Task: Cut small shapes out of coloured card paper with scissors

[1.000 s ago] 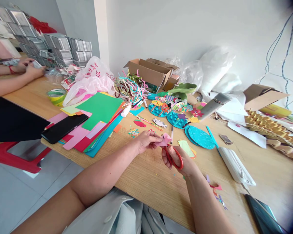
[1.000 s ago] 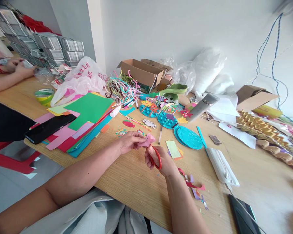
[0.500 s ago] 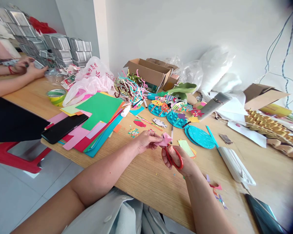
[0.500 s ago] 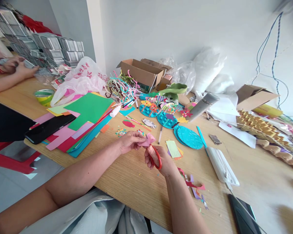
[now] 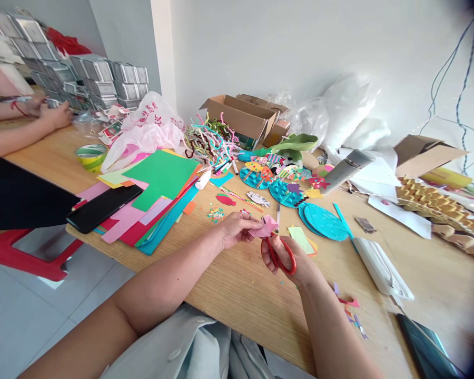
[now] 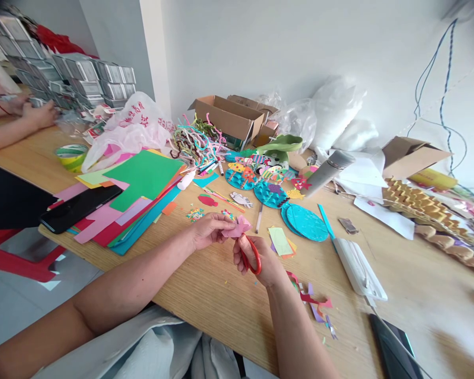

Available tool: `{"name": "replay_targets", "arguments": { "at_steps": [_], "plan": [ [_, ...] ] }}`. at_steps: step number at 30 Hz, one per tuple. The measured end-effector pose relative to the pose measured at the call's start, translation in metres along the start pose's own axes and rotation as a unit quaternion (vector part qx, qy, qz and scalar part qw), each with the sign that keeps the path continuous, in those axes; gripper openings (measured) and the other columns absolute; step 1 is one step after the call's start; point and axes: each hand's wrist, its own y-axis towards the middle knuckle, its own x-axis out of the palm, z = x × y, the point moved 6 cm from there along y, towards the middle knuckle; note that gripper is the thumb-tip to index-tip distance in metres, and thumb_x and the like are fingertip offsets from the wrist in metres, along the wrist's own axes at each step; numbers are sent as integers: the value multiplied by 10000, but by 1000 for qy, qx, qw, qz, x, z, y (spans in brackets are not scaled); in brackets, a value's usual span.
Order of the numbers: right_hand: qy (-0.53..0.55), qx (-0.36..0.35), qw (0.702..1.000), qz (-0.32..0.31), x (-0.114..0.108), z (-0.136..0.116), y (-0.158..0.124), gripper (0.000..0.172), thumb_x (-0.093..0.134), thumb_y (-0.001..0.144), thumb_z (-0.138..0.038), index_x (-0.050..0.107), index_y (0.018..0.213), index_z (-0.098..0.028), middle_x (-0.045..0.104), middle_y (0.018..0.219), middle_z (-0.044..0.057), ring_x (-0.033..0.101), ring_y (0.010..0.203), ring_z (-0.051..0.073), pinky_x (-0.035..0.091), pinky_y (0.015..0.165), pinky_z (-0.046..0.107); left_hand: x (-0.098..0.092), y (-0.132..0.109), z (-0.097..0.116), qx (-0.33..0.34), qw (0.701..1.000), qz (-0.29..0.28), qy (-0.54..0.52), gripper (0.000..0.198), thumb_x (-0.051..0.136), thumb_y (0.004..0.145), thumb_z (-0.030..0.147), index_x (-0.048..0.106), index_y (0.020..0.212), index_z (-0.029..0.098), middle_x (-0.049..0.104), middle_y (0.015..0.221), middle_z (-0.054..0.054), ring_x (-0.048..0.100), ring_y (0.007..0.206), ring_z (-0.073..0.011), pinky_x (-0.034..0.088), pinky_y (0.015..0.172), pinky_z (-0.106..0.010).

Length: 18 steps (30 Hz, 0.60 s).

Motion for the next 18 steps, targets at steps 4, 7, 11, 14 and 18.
{"name": "replay_targets", "arguments": {
  "at_steps": [4, 7, 11, 14, 18],
  "plan": [
    [8, -2, 1000, -2, -1, 2, 1, 527, 497, 789, -654, 553, 643, -151, 563, 497, 14, 497, 376, 94, 391, 351, 200, 0, 0, 1, 3, 1000, 2, 9, 209, 756, 560, 280, 626, 628, 132, 520, 551, 15, 418, 459, -52, 274, 441, -215],
    [8, -2, 1000, -3, -1, 3, 2, 525, 503, 784, -657, 554, 647, -153, 562, 495, 10, 495, 373, 92, 390, 349, 196, 0, 0, 1, 6, 1000, 4, 11, 206, 755, 558, 279, 622, 619, 135, 520, 550, 17, 421, 464, -54, 275, 449, -216],
    [3, 9, 1000, 7, -2, 5, 2, 526, 514, 773, -663, 552, 645, -154, 561, 489, 2, 492, 367, 81, 387, 346, 182, 0, 0, 1, 13, 1000, -1, 13, 209, 749, 565, 284, 607, 598, 135, 493, 516, 24, 399, 442, -52, 260, 443, -218],
    [6, 16, 1000, 11, -2, 5, 2, 528, 526, 753, -675, 551, 645, -158, 558, 485, -4, 488, 362, 81, 388, 341, 183, 0, 0, 1, 14, 1000, 2, 11, 203, 745, 568, 279, 608, 610, 135, 491, 512, 25, 392, 433, -50, 261, 442, -218],
    [5, 22, 1000, 15, -3, 7, 3, 506, 529, 756, -659, 549, 649, -165, 559, 485, -9, 487, 357, 86, 384, 332, 186, 0, 0, 1, 9, 1000, 6, 13, 204, 741, 569, 276, 603, 620, 135, 503, 527, 21, 402, 444, -55, 274, 445, -216]
  ]
}}
